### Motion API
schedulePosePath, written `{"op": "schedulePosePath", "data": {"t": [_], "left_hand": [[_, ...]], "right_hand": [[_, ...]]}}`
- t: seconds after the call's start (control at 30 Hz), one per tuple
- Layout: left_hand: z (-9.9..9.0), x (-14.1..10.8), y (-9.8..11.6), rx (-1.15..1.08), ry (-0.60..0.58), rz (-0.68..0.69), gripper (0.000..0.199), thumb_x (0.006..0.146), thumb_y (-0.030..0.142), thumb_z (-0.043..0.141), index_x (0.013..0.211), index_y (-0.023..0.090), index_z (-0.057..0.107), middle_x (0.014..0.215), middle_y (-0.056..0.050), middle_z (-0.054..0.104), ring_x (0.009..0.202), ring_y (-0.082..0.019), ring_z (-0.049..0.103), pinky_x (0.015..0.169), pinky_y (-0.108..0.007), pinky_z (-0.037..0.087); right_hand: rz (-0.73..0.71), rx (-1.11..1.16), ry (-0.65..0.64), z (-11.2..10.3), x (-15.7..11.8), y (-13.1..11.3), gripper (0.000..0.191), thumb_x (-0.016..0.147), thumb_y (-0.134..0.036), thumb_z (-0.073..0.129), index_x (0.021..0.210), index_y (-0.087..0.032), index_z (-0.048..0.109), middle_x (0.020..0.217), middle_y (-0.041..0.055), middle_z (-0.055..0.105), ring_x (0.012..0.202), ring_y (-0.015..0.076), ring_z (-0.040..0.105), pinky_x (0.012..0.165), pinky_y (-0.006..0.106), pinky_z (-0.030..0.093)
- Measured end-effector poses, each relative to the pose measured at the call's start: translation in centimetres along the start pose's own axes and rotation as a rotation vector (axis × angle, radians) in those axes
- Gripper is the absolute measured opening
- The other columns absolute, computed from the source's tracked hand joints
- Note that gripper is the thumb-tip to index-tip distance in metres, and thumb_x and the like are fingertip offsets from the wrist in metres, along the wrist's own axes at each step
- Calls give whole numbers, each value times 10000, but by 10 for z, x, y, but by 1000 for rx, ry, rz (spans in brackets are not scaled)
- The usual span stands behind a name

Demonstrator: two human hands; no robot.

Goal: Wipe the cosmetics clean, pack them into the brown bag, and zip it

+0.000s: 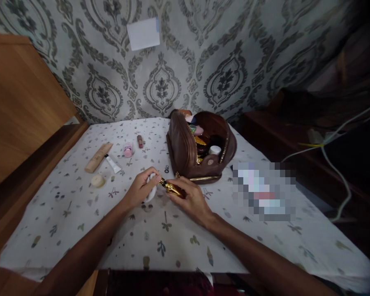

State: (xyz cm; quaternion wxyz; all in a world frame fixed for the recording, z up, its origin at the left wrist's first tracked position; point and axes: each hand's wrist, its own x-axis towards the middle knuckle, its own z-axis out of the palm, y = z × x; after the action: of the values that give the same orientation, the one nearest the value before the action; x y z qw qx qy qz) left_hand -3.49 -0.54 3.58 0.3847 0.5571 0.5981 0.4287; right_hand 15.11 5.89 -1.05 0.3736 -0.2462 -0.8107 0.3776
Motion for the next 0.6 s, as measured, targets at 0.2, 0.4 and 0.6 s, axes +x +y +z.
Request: {"op": "schedulePosePath", "data": {"t": [0.2, 0.4, 0.6], "left_hand": [[0, -2, 0, 113, -41, 72, 290, 927, 466, 527, 868, 184, 556, 569, 84, 380, 495, -80, 333, 485, -200, 274], [-13, 2, 1, 120, -124, 140, 321, 910, 409, 569, 1123, 184, 651, 1063, -45, 651, 869, -169, 573, 762, -245, 439], [-11, 2, -2, 108, -47, 55, 398, 866, 456, 618, 1179, 212, 585, 807, 42, 492, 619, -95, 454, 571, -204, 369]], "right_hand": [[6, -47, 25, 0, -1, -1, 278, 839, -286, 691, 1106, -212, 690, 882, 41, 666, 770, 186, 614, 715, 295, 493], [165, 8, -24, -2, 0, -9, 154, 831, -319, 684, 919, -195, 660, 748, -9, 654, 657, 142, 566, 608, 239, 439], [167, 50, -24, -2, 1, -12, 153, 834, -316, 675, 926, -195, 659, 768, -7, 650, 674, 138, 562, 597, 230, 420]]}}
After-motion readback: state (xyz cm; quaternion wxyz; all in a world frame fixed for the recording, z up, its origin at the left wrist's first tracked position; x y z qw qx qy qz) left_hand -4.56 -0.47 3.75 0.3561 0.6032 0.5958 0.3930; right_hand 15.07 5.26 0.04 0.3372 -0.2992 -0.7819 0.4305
